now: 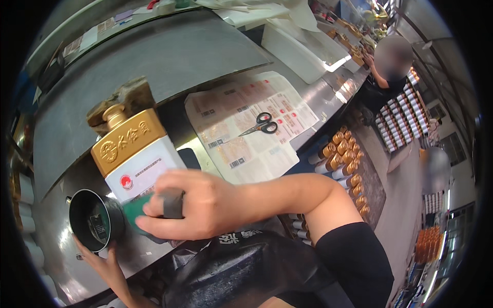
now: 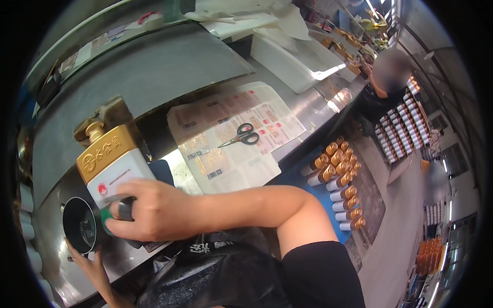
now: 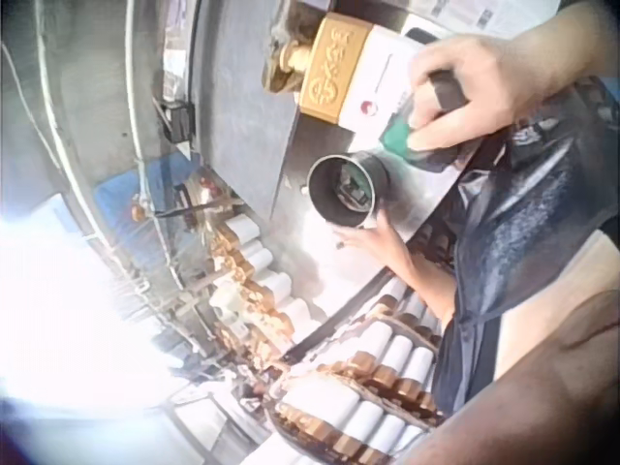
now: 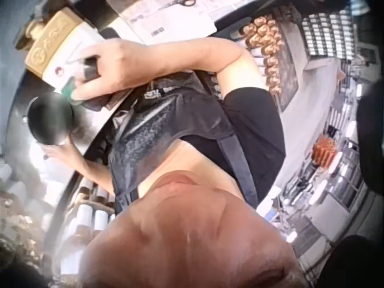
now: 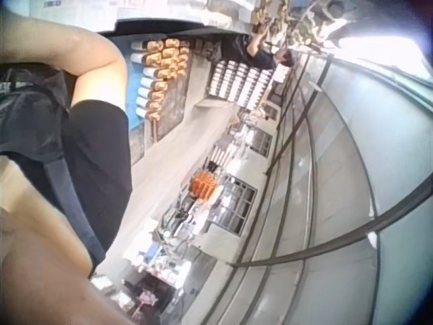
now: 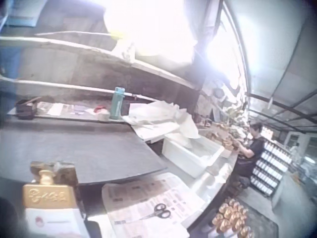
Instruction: The person applies printed labels to the sides of gold and white bottles using a green plastic squeegee to smooth them. They handle each bottle one at a time, rotate it to align the label, and wipe the surface to remove air bubbles before placing the finished bottle aside.
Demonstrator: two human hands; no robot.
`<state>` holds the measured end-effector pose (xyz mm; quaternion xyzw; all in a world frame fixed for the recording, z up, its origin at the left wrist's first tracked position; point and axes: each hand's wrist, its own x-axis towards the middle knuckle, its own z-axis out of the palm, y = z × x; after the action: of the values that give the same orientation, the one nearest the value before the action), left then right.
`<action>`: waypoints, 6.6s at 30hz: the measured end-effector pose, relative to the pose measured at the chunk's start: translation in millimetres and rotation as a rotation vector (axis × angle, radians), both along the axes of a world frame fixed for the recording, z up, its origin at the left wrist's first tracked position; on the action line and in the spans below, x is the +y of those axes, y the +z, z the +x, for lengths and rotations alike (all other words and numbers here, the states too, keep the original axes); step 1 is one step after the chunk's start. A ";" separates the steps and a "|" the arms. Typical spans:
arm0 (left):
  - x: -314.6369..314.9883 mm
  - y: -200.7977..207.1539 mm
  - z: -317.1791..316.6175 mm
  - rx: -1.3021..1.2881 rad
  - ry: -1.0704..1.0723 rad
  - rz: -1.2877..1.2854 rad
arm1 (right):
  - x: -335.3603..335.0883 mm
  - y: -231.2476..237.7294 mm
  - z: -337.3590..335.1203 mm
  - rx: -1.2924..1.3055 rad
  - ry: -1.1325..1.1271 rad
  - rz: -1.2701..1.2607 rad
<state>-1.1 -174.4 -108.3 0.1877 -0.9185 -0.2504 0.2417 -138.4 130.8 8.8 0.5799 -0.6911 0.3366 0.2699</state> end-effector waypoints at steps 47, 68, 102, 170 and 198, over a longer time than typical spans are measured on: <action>42.9 -1.9 -112.6 0.130 0.035 0.145 | 486.6 -119.1 -142.4 -1.133 -1.094 0.383; -17.6 6.6 -90.0 0.119 0.074 0.009 | 430.3 -122.4 -72.7 -1.288 -1.375 -0.522; 65.8 146.7 -193.9 -0.068 -0.728 0.290 | -27.0 69.6 -128.6 -1.005 -0.229 0.442; 58.8 143.5 -175.7 0.140 -0.889 -0.147 | 50.5 46.0 -74.3 -0.911 -0.387 0.140; 85.7 160.6 -201.5 -0.084 -0.949 -0.519 | 51.3 15.0 -53.0 -1.015 -0.246 0.093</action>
<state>-202.6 -88.7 52.2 -0.3035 -0.9430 -0.0890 0.1034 -191.4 182.1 23.7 0.2698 -0.8122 0.5098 -0.0875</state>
